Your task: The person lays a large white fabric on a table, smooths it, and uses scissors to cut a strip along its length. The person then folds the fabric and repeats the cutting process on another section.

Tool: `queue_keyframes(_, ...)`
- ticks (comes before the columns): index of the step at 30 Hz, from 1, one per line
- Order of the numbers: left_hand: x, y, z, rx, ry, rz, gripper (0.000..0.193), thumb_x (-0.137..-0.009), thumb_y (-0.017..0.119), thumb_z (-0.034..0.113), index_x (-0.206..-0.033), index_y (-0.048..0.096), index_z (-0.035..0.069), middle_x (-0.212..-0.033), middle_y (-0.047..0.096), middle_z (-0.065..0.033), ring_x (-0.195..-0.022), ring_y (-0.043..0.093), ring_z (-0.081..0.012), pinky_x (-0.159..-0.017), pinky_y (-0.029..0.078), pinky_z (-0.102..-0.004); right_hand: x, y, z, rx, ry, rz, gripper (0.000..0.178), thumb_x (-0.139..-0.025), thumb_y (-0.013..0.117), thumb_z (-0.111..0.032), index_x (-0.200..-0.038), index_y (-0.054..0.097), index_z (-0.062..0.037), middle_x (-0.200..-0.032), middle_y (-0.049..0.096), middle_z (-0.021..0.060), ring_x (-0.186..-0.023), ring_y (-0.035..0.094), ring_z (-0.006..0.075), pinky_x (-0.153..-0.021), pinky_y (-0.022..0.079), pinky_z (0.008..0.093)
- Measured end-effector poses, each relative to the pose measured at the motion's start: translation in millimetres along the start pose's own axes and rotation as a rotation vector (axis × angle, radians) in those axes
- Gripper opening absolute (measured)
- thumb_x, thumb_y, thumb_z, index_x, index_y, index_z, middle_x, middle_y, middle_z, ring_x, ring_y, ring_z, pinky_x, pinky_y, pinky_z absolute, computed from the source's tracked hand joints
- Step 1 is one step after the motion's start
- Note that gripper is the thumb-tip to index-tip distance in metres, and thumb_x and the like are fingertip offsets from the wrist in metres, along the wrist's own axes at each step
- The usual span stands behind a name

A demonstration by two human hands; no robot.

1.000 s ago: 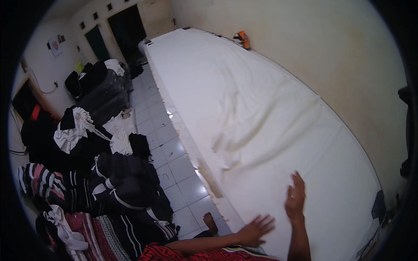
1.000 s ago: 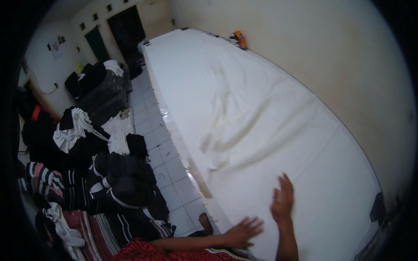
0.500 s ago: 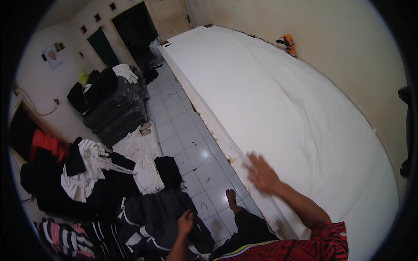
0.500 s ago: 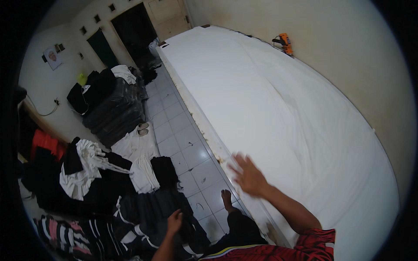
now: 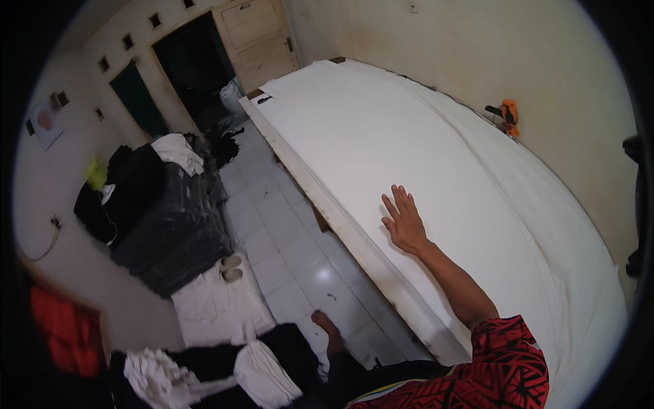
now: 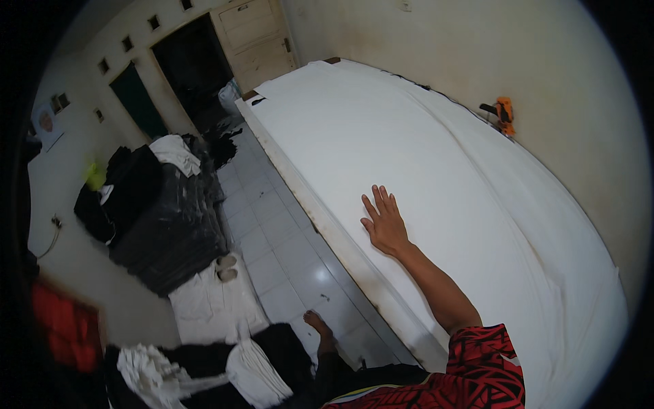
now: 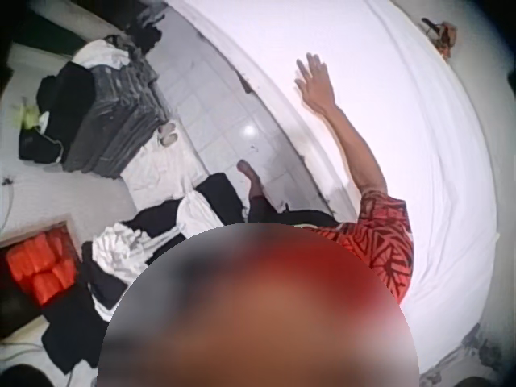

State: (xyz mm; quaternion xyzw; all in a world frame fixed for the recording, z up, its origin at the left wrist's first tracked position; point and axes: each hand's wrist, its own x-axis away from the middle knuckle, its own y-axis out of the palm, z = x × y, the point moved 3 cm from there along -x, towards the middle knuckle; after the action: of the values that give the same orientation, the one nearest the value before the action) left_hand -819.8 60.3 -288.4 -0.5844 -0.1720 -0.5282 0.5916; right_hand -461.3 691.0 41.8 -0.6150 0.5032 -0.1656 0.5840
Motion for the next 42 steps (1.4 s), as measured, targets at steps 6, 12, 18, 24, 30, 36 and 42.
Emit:
queue_keyframes(6,-193.4,-277.9,242.3,-0.032,0.450,0.656,0.036,-0.103,0.058,0.028,-0.115,0.071,-0.004,-0.104,0.076,-0.0268,-0.094,0.073,-0.0504,-0.088,0.059,-0.0556,-166.7,147.3,-39.5,-0.152,-0.280,-0.527,0.062,-0.112,0.049,-0.043,-0.165,0.040,-0.0112,-0.177,0.025,0.0175,-0.165,0.018,0.0328,-0.134,0.013,0.0521)
queue_keyframes(12,-268.8,-512.5,694.2,-0.288,1.352,0.313,0.050,-0.104,0.061,0.012,-0.151,0.052,-0.003,-0.157,0.052,-0.0263,-0.146,0.049,-0.0431,-0.122,0.041,-0.0477,-328.9,164.4,47.4,-1.482,0.960,0.613,0.037,-0.107,0.055,-0.010,-0.141,0.054,0.0018,-0.146,0.059,0.0252,-0.132,0.062,0.0380,-0.116,0.051,0.0491)
queue_keyframes(18,-296.6,-534.7,966.3,-0.765,1.955,0.143,0.045,-0.102,0.062,0.013,-0.147,0.059,0.003,-0.160,0.050,-0.0245,-0.152,0.043,-0.0430,-0.126,0.035,-0.0524,-472.7,259.5,159.3,-2.206,0.899,1.350,0.020,-0.108,0.049,-0.006,-0.121,0.052,0.0079,-0.131,0.062,0.0339,-0.125,0.064,0.0442,-0.115,0.054,0.0557)
queue_keyframes(24,-336.3,-628.1,1123.6,-0.575,2.105,-0.509,0.028,-0.094,0.068,0.002,-0.120,0.078,0.006,-0.128,0.076,-0.0151,-0.117,0.074,-0.0342,-0.102,0.059,-0.0432,-665.7,256.6,250.8,-1.629,1.445,0.990,0.031,-0.104,0.070,-0.026,-0.106,0.061,0.0035,-0.082,0.069,0.0167,-0.065,0.065,0.0236,-0.056,0.053,0.0367)
queue_keyframes(30,-349.0,-761.8,1545.9,0.081,2.314,0.116,0.020,-0.106,0.061,0.005,-0.116,0.077,-0.002,-0.099,0.080,-0.0108,-0.090,0.074,-0.0203,-0.087,0.057,-0.0326,-795.4,65.1,252.0,-0.466,1.167,1.117,0.071,-0.091,0.077,-0.062,-0.076,0.069,0.0068,-0.070,0.066,0.0117,-0.065,0.059,0.0194,-0.061,0.048,0.0410)
queue_keyframes(36,-420.6,-703.2,1918.2,-0.315,2.044,-0.024,0.041,-0.107,0.064,0.029,-0.138,0.068,0.002,-0.113,0.076,-0.0158,-0.100,0.073,-0.0261,-0.090,0.057,-0.0378,-805.0,286.3,-0.4,-0.814,1.360,1.243,0.047,-0.099,0.079,-0.031,-0.132,0.069,0.0004,-0.117,0.075,0.0124,-0.104,0.071,0.0230,-0.097,0.056,0.0412)
queue_keyframes(42,-539.9,-589.4,2014.2,-0.828,2.226,0.074,0.056,-0.104,0.068,0.039,-0.141,0.063,-0.003,-0.131,0.070,-0.0253,-0.122,0.066,-0.0425,-0.106,0.052,-0.0498,-837.4,444.2,-116.6,-0.557,2.062,1.951,0.041,-0.098,0.074,-0.020,-0.123,0.068,0.0117,-0.108,0.074,0.0142,-0.097,0.071,0.0209,-0.084,0.057,0.0365)
